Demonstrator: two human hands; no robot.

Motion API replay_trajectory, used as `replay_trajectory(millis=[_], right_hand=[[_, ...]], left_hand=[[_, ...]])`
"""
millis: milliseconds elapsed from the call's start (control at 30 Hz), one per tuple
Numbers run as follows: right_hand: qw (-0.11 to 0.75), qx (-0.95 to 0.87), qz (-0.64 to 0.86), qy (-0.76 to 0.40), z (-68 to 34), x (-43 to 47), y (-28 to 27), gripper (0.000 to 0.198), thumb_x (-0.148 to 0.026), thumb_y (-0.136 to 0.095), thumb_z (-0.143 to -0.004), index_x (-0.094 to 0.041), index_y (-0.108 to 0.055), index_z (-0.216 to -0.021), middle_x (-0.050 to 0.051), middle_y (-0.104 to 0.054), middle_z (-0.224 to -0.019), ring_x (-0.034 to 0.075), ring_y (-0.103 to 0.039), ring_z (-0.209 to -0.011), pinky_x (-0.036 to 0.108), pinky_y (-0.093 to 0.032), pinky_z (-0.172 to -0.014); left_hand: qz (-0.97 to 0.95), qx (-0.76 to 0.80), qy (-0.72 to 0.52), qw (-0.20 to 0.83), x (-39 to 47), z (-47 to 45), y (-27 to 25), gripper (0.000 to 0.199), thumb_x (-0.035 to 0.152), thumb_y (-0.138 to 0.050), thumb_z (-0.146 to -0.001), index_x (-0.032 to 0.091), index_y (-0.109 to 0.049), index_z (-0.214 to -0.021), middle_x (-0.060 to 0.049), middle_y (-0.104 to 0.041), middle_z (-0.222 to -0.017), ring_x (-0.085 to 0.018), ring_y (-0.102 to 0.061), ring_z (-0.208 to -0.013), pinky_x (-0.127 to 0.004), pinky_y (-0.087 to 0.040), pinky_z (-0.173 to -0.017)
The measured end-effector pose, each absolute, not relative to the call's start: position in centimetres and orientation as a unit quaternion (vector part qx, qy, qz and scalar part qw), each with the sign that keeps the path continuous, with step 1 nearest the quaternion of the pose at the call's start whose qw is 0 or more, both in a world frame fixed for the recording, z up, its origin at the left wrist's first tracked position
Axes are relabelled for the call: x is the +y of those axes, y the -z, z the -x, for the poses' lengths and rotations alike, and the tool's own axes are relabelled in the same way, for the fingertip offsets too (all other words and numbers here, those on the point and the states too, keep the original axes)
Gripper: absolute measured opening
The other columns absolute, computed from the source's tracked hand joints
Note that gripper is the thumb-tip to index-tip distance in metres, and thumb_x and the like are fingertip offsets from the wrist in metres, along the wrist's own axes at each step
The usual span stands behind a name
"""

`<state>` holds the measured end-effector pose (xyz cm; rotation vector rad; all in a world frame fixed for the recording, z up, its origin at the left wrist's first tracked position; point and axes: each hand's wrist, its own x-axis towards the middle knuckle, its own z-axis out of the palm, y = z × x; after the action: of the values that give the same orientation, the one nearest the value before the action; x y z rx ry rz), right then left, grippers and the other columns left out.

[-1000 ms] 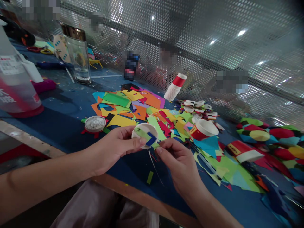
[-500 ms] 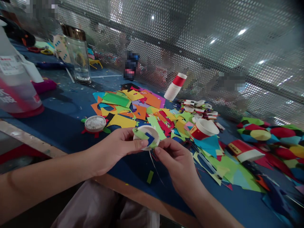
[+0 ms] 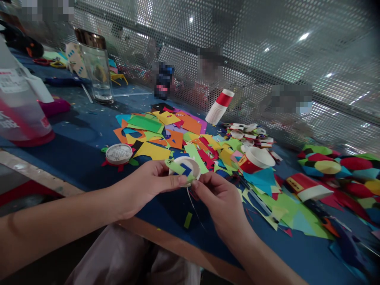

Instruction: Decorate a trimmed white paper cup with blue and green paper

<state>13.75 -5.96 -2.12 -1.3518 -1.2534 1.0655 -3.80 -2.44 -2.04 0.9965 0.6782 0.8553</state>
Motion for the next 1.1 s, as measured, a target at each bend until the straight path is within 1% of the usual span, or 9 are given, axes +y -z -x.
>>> replay_trajectory(millis=[133, 267, 367, 533, 633, 700, 833, 900, 1100], right_hand=[[0.498, -0.503, 0.557, -0.435, -13.55, -5.9, 2.08, 0.027, -0.037, -0.08, -0.069, -0.022, -0.058, -0.065, -0.005, -0.052, -0.056, 0.011, -0.043, -0.053, 0.023, -0.035, -0.048], [0.514, -0.497, 0.544, -0.44, -13.27, -5.88, 1.99, 0.023, -0.036, -0.08, -0.069, -0.021, -0.064, -0.074, -0.004, -0.058, -0.063, 0.011, -0.048, -0.056, 0.023, -0.041, -0.052], [0.517, -0.499, 0.535, -0.446, -13.19, -5.89, 2.01, 0.021, -0.036, -0.079, -0.07, -0.021, -0.069, -0.081, -0.003, -0.063, -0.068, 0.012, -0.052, -0.059, 0.025, -0.045, -0.056], [0.515, -0.506, 0.527, -0.448, -13.32, -6.05, 1.98, 0.017, -0.033, -0.079, -0.069, -0.021, -0.069, -0.076, -0.003, -0.062, -0.065, 0.012, -0.051, -0.058, 0.025, -0.044, -0.055], [0.514, -0.505, 0.527, -0.45, -13.36, -6.08, 1.95, 0.016, -0.032, -0.079, -0.069, -0.021, -0.07, -0.076, -0.002, -0.063, -0.066, 0.012, -0.051, -0.058, 0.025, -0.043, -0.055], [0.513, -0.504, 0.528, -0.452, -13.34, -6.07, 1.94, 0.015, -0.031, -0.079, -0.069, -0.021, -0.071, -0.077, -0.002, -0.064, -0.066, 0.012, -0.051, -0.058, 0.025, -0.043, -0.055], [0.509, -0.5, 0.533, -0.454, -13.28, -6.1, 1.97, 0.016, -0.032, -0.079, -0.068, -0.021, -0.072, -0.078, -0.001, -0.065, -0.068, 0.013, -0.052, -0.058, 0.026, -0.045, -0.056], [0.508, -0.499, 0.537, -0.453, -13.28, -6.17, 2.0, 0.016, -0.033, -0.079, -0.068, -0.021, -0.071, -0.076, -0.001, -0.065, -0.069, 0.013, -0.052, -0.059, 0.026, -0.045, -0.056], [0.507, -0.496, 0.54, -0.453, -13.33, -6.27, 1.98, 0.017, -0.033, -0.076, -0.067, -0.022, -0.069, -0.077, -0.001, -0.065, -0.069, 0.014, -0.055, -0.061, 0.026, -0.046, -0.057]], left_hand=[[-0.461, 0.31, -0.389, 0.735, -2.51, 3.82, 2.07, 0.039, 0.049, -0.096, -0.066, 0.021, -0.083, -0.089, -0.004, -0.082, -0.093, -0.026, -0.07, -0.111, -0.035, -0.048, -0.106], [-0.472, 0.318, -0.383, 0.728, -2.52, 3.86, 2.18, 0.038, 0.047, -0.095, -0.068, 0.021, -0.084, -0.094, -0.004, -0.082, -0.1, -0.024, -0.07, -0.108, -0.034, -0.048, -0.106], [-0.472, 0.319, -0.381, 0.728, -2.49, 3.8, 2.25, 0.038, 0.048, -0.095, -0.069, 0.021, -0.084, -0.093, -0.004, -0.082, -0.098, -0.024, -0.07, -0.108, -0.035, -0.048, -0.106], [-0.461, 0.322, -0.384, 0.733, -2.52, 3.62, 1.97, 0.043, 0.051, -0.096, -0.064, 0.019, -0.083, -0.09, -0.005, -0.082, -0.093, -0.028, -0.071, -0.111, -0.039, -0.049, -0.107], [-0.443, 0.32, -0.384, 0.744, -2.6, 3.56, 1.81, 0.041, 0.049, -0.097, -0.063, 0.019, -0.082, -0.086, -0.005, -0.082, -0.092, -0.029, -0.071, -0.111, -0.039, -0.051, -0.106], [-0.431, 0.32, -0.388, 0.75, -2.69, 3.58, 1.84, 0.038, 0.045, -0.098, -0.063, 0.018, -0.081, -0.084, -0.006, -0.081, -0.09, -0.028, -0.072, -0.107, -0.038, -0.053, -0.104], [-0.41, 0.32, -0.408, 0.75, -2.79, 3.67, 2.11, 0.026, 0.035, -0.093, -0.07, 0.019, -0.079, -0.085, -0.005, -0.081, -0.09, -0.025, -0.074, -0.098, -0.038, -0.056, -0.099], [-0.402, 0.318, -0.418, 0.75, -2.76, 3.68, 2.14, 0.022, 0.033, -0.09, -0.073, 0.019, -0.078, -0.084, -0.005, -0.081, -0.091, -0.024, -0.074, -0.095, -0.037, -0.058, -0.097], [-0.384, 0.312, -0.435, 0.752, -2.52, 3.56, 1.75, 0.02, 0.031, -0.091, -0.073, 0.02, -0.079, -0.085, -0.002, -0.08, -0.088, -0.018, -0.072, -0.087, -0.028, -0.059, -0.088]])
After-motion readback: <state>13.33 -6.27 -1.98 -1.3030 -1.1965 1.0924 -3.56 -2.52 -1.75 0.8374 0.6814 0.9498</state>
